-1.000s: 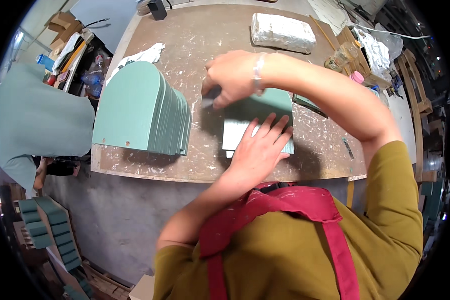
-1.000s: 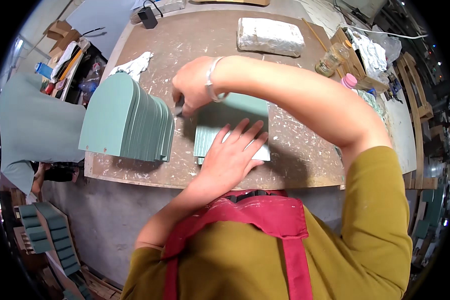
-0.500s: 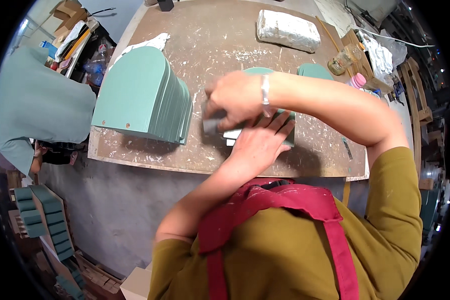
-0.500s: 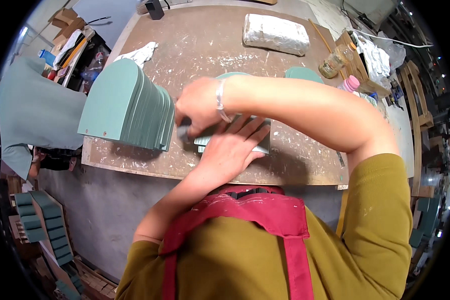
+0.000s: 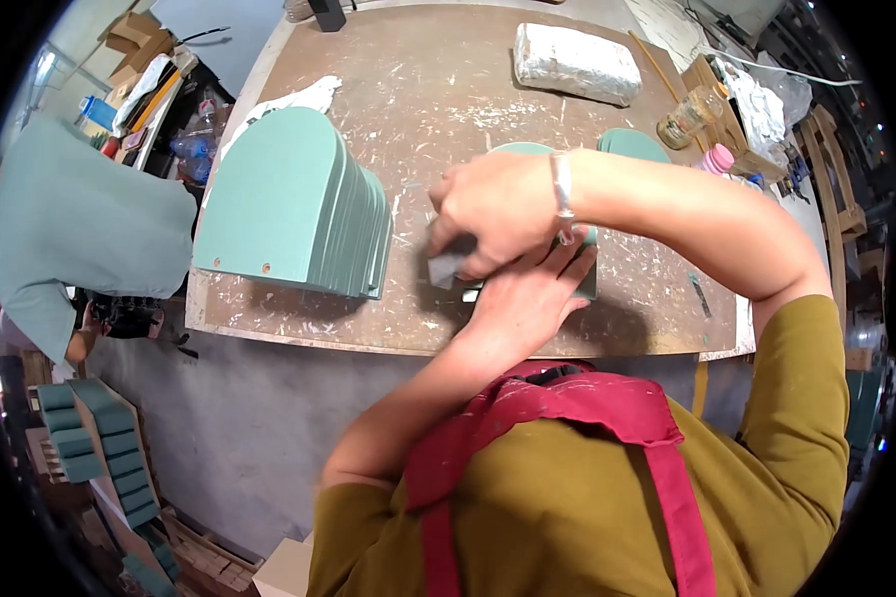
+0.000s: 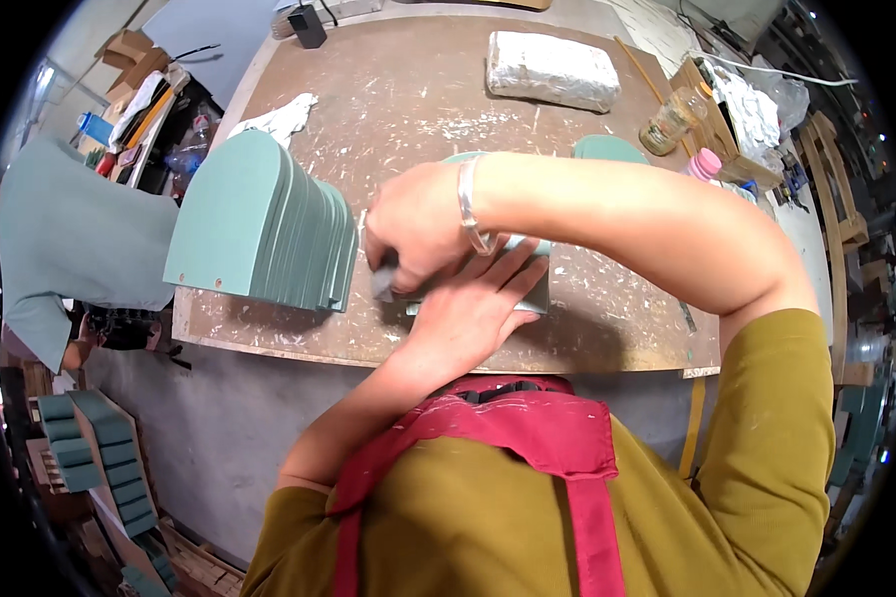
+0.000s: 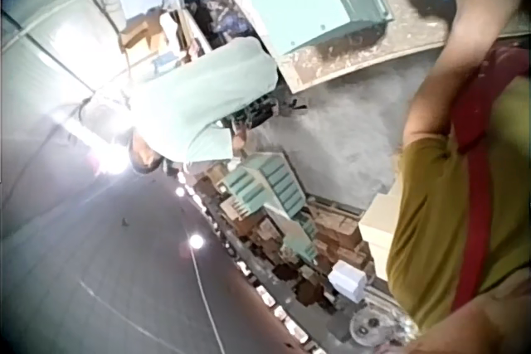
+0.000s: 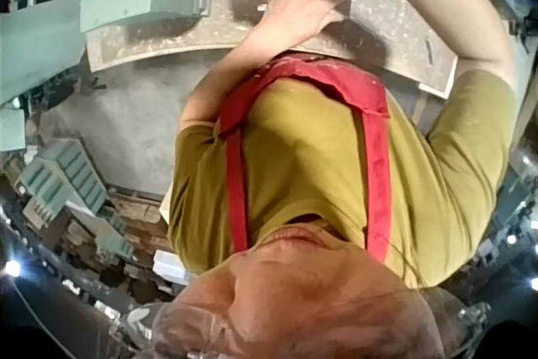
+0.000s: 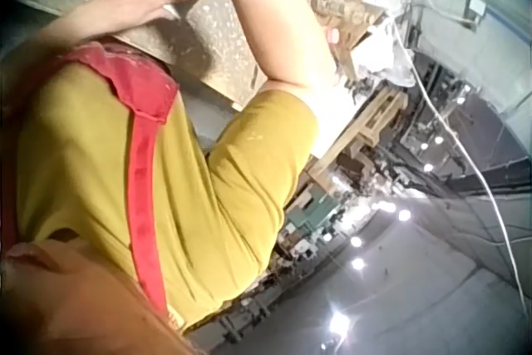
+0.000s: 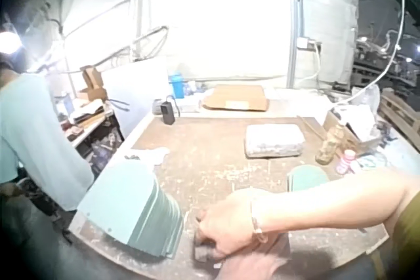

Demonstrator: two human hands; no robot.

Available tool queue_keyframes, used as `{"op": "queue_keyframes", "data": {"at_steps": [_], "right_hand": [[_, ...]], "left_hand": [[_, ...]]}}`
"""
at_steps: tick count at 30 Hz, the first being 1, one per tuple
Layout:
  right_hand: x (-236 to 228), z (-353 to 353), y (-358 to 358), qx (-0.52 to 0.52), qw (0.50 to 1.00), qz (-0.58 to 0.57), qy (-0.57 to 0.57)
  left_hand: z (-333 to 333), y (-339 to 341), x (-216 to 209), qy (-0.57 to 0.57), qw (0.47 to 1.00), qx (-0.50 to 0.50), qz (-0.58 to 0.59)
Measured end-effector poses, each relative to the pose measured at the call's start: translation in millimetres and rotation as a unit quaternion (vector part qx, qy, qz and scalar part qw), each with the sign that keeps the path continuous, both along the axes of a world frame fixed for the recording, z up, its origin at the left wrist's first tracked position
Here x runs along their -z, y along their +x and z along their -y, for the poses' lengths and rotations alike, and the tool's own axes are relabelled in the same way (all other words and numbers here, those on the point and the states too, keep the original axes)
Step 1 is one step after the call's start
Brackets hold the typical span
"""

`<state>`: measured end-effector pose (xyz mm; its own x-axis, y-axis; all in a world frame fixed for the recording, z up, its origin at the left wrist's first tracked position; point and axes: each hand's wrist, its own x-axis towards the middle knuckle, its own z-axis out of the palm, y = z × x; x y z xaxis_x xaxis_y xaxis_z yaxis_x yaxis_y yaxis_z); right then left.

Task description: The person wipes a green wooden panel with a cloth and then sands the edges and surfaces of several panels one by one using a sanding block. Each panel is turned over and rotated to sand different sides before being placed into a new stack.

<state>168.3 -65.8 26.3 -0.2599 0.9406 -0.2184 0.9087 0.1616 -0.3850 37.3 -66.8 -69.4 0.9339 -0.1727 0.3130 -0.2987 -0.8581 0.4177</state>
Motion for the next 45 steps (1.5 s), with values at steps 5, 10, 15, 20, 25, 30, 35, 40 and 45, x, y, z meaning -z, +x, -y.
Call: {"op": "queue_keyframes", "data": {"at_steps": [5, 10, 15, 20, 25, 30, 35, 40, 45], "right_hand": [[-3.7, -36.1, 52.4, 0.140, 0.968, 0.207, -0.039], [-2.4, -19.9, 48.0, 0.167, 0.979, 0.081, -0.087], [10.7, 14.8, 109.1, 0.332, 0.920, 0.199, 0.061], [17.3, 72.4, 108.4, 0.425, 0.891, 0.056, 0.152], [58.9, 132.8, 90.8, 0.455, 0.827, -0.266, 0.196], [77.8, 161.8, 72.6, 0.479, 0.739, -0.413, 0.233], [99.8, 174.8, 71.0, 0.552, 0.535, -0.573, 0.284], [109.6, 164.0, 51.6, 0.548, 0.412, -0.664, 0.298], [101.9, 154.4, 33.5, 0.549, 0.320, -0.699, 0.329]], "left_hand": [[0.4, 3.6, -5.1, 0.038, 0.999, 0.005, 0.006], [-3.0, 0.5, -10.3, 0.041, 0.999, 0.011, -0.005], [-3.2, 5.8, -11.0, 0.044, 0.998, 0.034, -0.010], [6.0, 9.8, -19.5, 0.068, 0.997, 0.003, -0.037], [4.1, 10.8, -7.2, 0.157, 0.987, 0.005, 0.036], [1.7, 1.0, 2.4, 0.169, 0.980, 0.013, 0.104], [-7.1, -2.5, -21.3, 0.119, 0.980, 0.017, 0.161], [-38.1, 13.0, -74.5, -0.492, 0.821, -0.222, 0.185], [-48.9, 6.6, -59.5, -0.779, 0.586, -0.208, 0.084]]}}
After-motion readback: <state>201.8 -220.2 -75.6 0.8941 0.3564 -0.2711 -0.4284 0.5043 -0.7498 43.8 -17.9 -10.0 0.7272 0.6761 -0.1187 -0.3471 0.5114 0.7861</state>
